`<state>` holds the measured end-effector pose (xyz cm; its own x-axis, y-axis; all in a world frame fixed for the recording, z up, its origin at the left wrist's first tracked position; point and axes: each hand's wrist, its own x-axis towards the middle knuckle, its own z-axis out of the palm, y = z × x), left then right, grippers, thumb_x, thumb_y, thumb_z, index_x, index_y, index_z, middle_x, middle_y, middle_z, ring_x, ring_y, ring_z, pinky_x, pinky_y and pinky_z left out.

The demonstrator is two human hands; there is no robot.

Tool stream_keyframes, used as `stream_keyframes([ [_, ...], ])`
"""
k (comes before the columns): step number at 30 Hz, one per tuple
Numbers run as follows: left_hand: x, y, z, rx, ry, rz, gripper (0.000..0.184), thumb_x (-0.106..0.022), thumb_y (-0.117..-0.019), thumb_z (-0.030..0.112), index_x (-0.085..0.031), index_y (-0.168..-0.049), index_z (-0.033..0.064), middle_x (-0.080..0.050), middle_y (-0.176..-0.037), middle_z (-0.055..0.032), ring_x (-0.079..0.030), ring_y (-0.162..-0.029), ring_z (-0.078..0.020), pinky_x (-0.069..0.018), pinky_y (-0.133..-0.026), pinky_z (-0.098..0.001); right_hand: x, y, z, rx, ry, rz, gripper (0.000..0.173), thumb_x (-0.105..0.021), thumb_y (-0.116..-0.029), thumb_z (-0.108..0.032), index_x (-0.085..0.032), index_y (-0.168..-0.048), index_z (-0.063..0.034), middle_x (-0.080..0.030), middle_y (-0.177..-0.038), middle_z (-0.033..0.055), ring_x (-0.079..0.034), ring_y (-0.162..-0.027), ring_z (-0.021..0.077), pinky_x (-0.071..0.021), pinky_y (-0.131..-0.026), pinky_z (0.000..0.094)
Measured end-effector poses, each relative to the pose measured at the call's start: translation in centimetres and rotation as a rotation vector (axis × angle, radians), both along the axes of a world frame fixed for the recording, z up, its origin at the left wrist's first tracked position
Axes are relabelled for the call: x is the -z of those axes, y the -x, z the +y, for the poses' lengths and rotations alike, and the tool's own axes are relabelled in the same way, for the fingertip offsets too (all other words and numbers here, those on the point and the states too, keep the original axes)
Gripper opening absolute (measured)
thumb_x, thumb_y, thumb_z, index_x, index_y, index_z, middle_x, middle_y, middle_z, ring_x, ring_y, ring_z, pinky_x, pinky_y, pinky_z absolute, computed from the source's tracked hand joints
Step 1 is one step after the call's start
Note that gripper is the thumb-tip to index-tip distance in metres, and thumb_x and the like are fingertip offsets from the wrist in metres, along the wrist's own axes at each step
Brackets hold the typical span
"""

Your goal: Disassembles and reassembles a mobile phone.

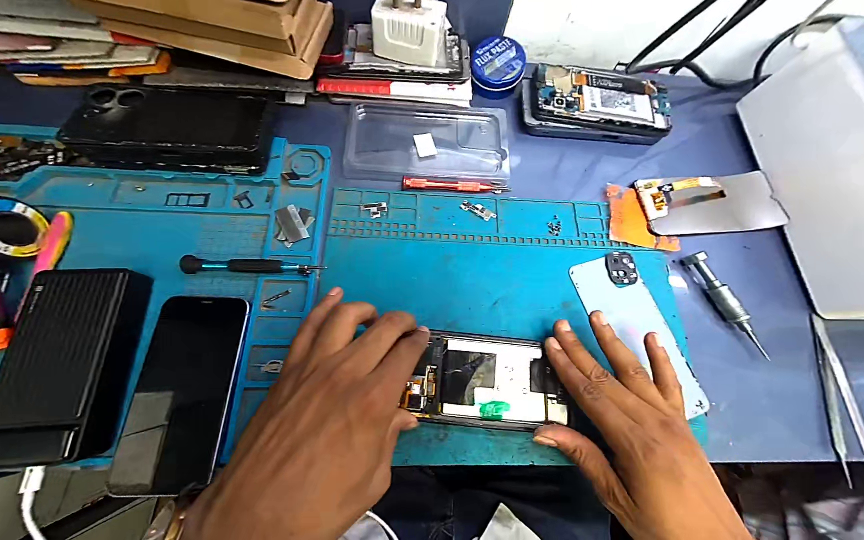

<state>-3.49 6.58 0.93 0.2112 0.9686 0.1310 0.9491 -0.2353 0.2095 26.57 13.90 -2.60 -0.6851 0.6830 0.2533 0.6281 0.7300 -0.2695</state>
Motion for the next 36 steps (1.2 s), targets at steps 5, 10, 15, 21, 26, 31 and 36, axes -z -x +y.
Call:
stream_keyframes([
  [5, -0.2, -0.2, 0.0, 0.003, 0.014, 0.033, 0.060, -0.060, -0.0889, 0.044, -0.061, -0.142, 0.0153, -0.062, -0.134, 0.0005, -0.055, -0.127, -0.0305, -0.0275, -0.117, -0.0641, 0.3, 0.1, -0.2, 0.026, -0.010, -0.022, 0.069, -0.041, -0.1022, -0.065, -0.051, -0.155, -0.0207, -0.044, -0.162, -0.0042, -0.028, -0.156, 0.0276, -0.0127, -0.121, 0.0751],
  [10, -0.4, 0.0, 0.5, 0.029, 0.054, 0.052, 0.061, -0.056, -0.0895, 0.048, -0.061, -0.143, 0.0185, -0.062, -0.134, 0.0001, -0.054, -0.128, -0.0307, -0.0281, -0.117, -0.0640, 0.5, 0.2, -0.3, 0.040, -0.002, -0.008, 0.069, -0.041, -0.1018, -0.065, -0.051, -0.155, -0.0225, -0.045, -0.162, -0.0061, -0.029, -0.156, 0.0269, -0.0123, -0.121, 0.0753],
  [15, -0.5, -0.2, 0.4, 0.011, 0.062, 0.035, 0.061, -0.054, -0.0916, 0.052, -0.062, -0.141, 0.0187, -0.061, -0.134, -0.0005, -0.052, -0.129, -0.0310, -0.0274, -0.118, -0.0630, 0.0, 0.4, -0.4, 0.046, 0.022, -0.017, 0.068, -0.043, -0.1009, -0.066, -0.053, -0.153, -0.0235, -0.049, -0.159, -0.0056, -0.032, -0.155, 0.0283, -0.0143, -0.120, 0.0749],
  [21, -0.3, -1.0, 0.0, 0.000, 0.048, 0.053, 0.060, -0.055, -0.0917, 0.046, -0.061, -0.142, 0.0146, -0.060, -0.138, -0.0016, -0.052, -0.130, -0.0321, -0.0291, -0.117, -0.0617, -1.4, 0.5, 0.1, 0.011, 0.053, -0.073, 0.068, -0.046, -0.1003, -0.065, -0.056, -0.150, -0.0202, -0.050, -0.159, -0.0038, -0.031, -0.155, 0.0312, -0.0153, -0.120, 0.0747],
  [26, 0.1, -1.1, 0.2, 0.009, 0.044, 0.029, 0.061, -0.052, -0.0942, 0.054, -0.061, -0.142, 0.0167, -0.059, -0.139, 0.0000, -0.051, -0.132, -0.0294, -0.0311, -0.118, -0.0583, -2.0, 0.9, 0.8, -0.032, 0.068, -0.107, 0.064, -0.045, -0.0996, -0.065, -0.059, -0.147, -0.0243, -0.047, -0.160, 0.0024, -0.032, -0.154, 0.0344, -0.0198, -0.119, 0.0737],
  [31, 0.0, -2.7, 1.0, 0.039, 0.035, 0.010, 0.061, -0.059, -0.0909, 0.052, -0.063, -0.139, 0.0141, -0.060, -0.139, 0.0002, -0.051, -0.131, -0.0287, -0.0297, -0.119, -0.0567, -2.2, 1.7, 1.5, -0.074, 0.098, -0.076, 0.060, -0.050, -0.0950, -0.062, -0.062, -0.144, -0.0304, -0.055, -0.148, 0.0049, -0.040, -0.147, 0.0351, -0.0227, -0.118, 0.0722],
  [36, -0.1, -4.3, 1.6, 0.033, 0.033, -0.003, 0.059, -0.064, -0.0875, 0.050, -0.067, -0.133, 0.0131, -0.062, -0.135, 0.0010, -0.052, -0.130, -0.0268, -0.0310, -0.119, -0.0531, -2.4, 2.9, 1.5, -0.070, 0.081, -0.045, 0.059, -0.053, -0.0936, -0.062, -0.068, -0.138, -0.0255, -0.063, -0.131, 0.0022, -0.050, -0.135, 0.0308, -0.0239, -0.117, 0.0706],
])
